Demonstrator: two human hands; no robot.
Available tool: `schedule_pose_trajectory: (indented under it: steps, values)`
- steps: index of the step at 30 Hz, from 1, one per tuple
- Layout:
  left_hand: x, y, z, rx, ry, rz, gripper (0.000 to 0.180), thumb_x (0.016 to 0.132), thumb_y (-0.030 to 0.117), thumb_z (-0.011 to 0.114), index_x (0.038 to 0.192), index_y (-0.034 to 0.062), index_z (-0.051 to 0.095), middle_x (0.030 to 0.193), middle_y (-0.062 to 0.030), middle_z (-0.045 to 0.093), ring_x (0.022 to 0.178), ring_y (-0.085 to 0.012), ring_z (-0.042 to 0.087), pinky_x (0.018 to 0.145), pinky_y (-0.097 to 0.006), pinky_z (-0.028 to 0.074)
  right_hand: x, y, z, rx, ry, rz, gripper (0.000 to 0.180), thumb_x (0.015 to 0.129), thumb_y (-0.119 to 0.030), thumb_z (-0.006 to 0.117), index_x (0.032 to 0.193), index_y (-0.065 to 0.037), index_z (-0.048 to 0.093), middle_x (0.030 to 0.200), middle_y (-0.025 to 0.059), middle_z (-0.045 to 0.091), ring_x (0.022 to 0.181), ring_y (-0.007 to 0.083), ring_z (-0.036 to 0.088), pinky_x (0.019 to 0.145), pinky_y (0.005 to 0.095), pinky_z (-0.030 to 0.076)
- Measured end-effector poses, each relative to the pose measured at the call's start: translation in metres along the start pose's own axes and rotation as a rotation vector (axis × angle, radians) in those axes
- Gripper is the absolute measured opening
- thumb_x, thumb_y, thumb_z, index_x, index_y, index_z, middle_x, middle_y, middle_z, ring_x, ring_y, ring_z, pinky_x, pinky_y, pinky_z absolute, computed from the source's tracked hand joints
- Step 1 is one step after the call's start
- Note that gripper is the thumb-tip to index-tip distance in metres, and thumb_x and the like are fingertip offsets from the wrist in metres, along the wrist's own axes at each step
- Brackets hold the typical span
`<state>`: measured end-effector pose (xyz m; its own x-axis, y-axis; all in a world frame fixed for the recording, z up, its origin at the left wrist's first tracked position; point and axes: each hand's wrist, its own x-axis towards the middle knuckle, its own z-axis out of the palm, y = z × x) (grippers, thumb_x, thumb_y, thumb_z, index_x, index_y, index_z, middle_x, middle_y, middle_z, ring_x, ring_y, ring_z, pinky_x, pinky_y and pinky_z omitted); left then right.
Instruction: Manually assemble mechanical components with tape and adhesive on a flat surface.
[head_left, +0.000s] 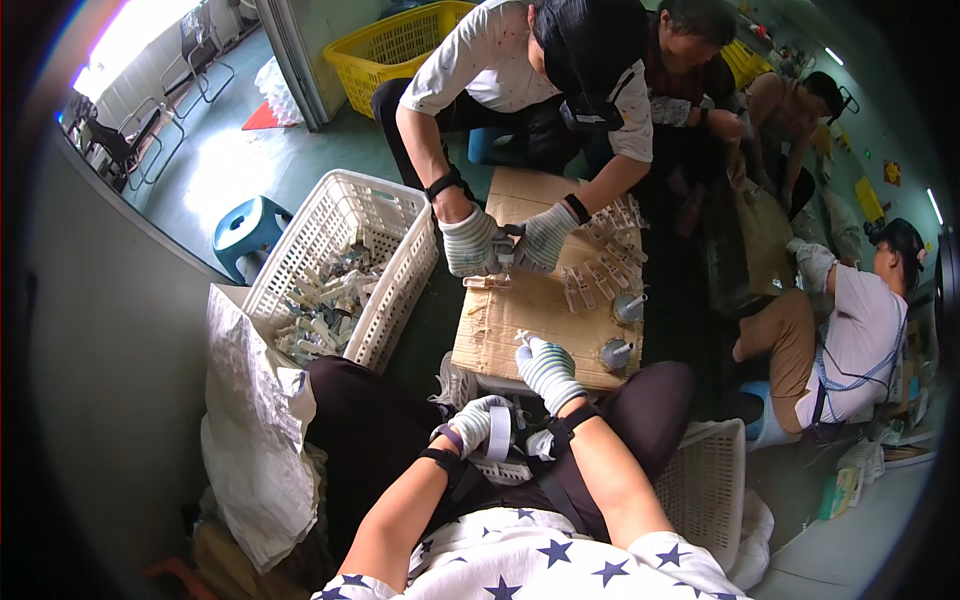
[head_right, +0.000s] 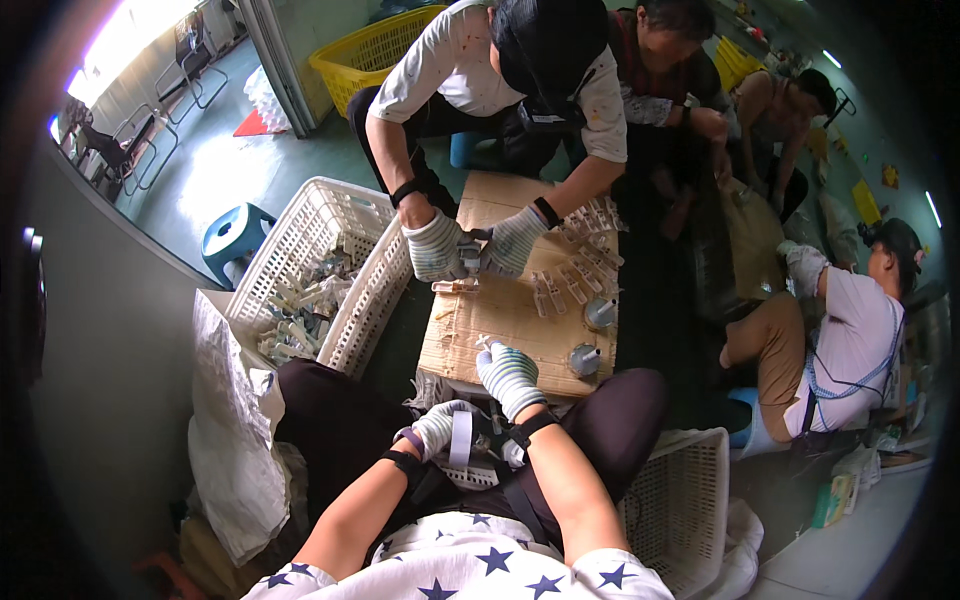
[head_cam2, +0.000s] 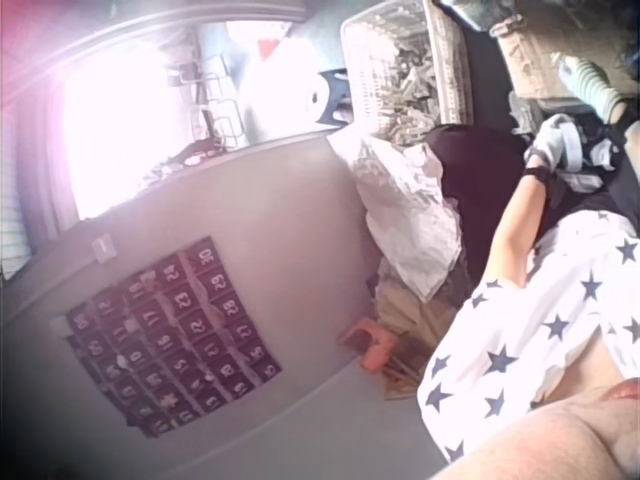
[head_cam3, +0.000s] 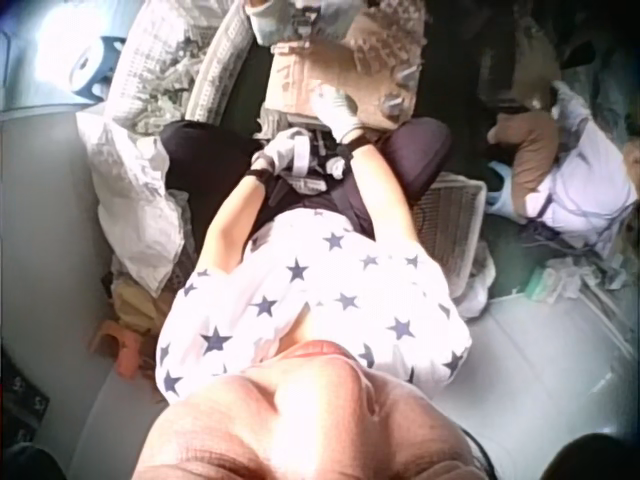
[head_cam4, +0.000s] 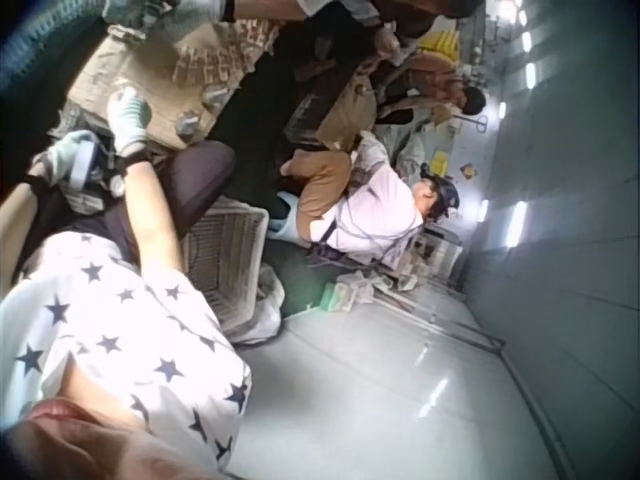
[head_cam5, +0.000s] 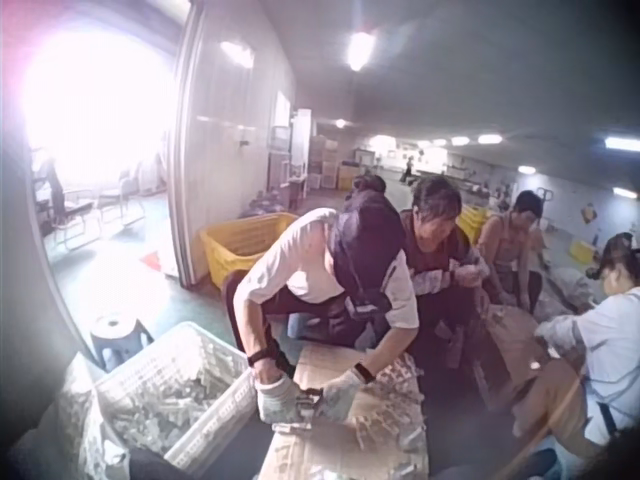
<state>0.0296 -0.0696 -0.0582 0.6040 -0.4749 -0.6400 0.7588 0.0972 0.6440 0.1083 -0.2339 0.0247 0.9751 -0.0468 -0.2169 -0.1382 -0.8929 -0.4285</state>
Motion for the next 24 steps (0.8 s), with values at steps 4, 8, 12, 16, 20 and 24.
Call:
schedule_pose_trajectory:
  steps: [4, 8, 12, 16, 20, 24]
  values:
    - [0.0, 0.002, 0.003, -0.048, 0.013, -0.018, 0.021, 0.086, 0.001, 0.062, 0.105, 0.0096, 0.064, 0.09, -0.0001, 0.065, 0.079, -0.0136, 0.062, 0.072, -0.03, 0.053, 0.005, 0.023, 0.011, 0.12, 0.038, 0.022, 0.034, 0.087, -0.033, 0.047, 0.102, -0.008, 0.064, 0.089, 0.0222, 0.066, 0.086, 0.0397, 0.062, 0.079, 0.0482, 0.048]
    - [-0.004, 0.005, 0.006, 0.005, 0.031, -0.003, 0.02, 0.087, 0.0, 0.06, 0.105, 0.0093, 0.064, 0.09, -0.0009, 0.066, 0.077, -0.0141, 0.063, 0.071, -0.031, 0.054, 0.01, 0.057, 0.032, 0.392, 0.055, 0.069, 0.036, 0.089, -0.033, 0.048, 0.101, -0.003, 0.063, 0.093, 0.0246, 0.064, 0.09, 0.0429, 0.06, 0.079, 0.0468, 0.047]
    - [-0.011, 0.011, 0.01, -0.02, 0.022, -0.003, 0.02, 0.088, 0.001, 0.059, 0.104, 0.0095, 0.065, 0.089, -0.0011, 0.066, 0.077, -0.0142, 0.063, 0.071, -0.031, 0.054, 0.007, 0.071, 0.039, 0.632, 0.034, 0.068, 0.034, 0.091, -0.031, 0.048, 0.097, -0.002, 0.064, 0.086, 0.0206, 0.065, 0.081, 0.0373, 0.061, 0.074, 0.0423, 0.048]
    - [-0.018, 0.015, 0.011, 0.014, 0.085, 0.021, 0.018, 0.088, 0.002, 0.059, 0.102, 0.0094, 0.066, 0.088, -0.001, 0.066, 0.077, -0.0136, 0.063, 0.07, -0.031, 0.054, -0.014, 0.065, 0.015, 0.974, 0.011, 0.087, 0.029, 0.094, -0.027, 0.049, 0.095, -0.004, 0.065, 0.069, 0.0033, 0.06, 0.062, 0.0131, 0.054, 0.059, 0.0286, 0.044]
    - [-0.018, 0.014, 0.01, -0.03, 0.086, -0.003, 0.016, 0.089, 0.003, 0.059, 0.102, 0.0087, 0.066, 0.089, -0.0009, 0.066, 0.078, -0.0137, 0.063, 0.071, -0.031, 0.053, -0.033, 0.062, -0.006, 0.965, 0.088, 0.088, 0.024, 0.094, -0.022, 0.05, 0.099, -0.004, 0.064, 0.068, -0.0001, 0.058, 0.06, 0.0077, 0.052, 0.056, 0.0234, 0.042]
    - [-0.015, 0.011, 0.009, 0.044, 0.078, 0.033, 0.016, 0.089, 0.003, 0.059, 0.103, 0.0077, 0.066, 0.091, -0.0014, 0.066, 0.079, -0.0138, 0.063, 0.072, -0.03, 0.053, -0.038, 0.078, 0.003, 0.779, 0.169, 0.069, 0.021, 0.09, -0.017, 0.051, 0.099, -0.005, 0.065, 0.07, 0.0068, 0.063, 0.064, 0.0156, 0.06, 0.061, 0.0309, 0.047]
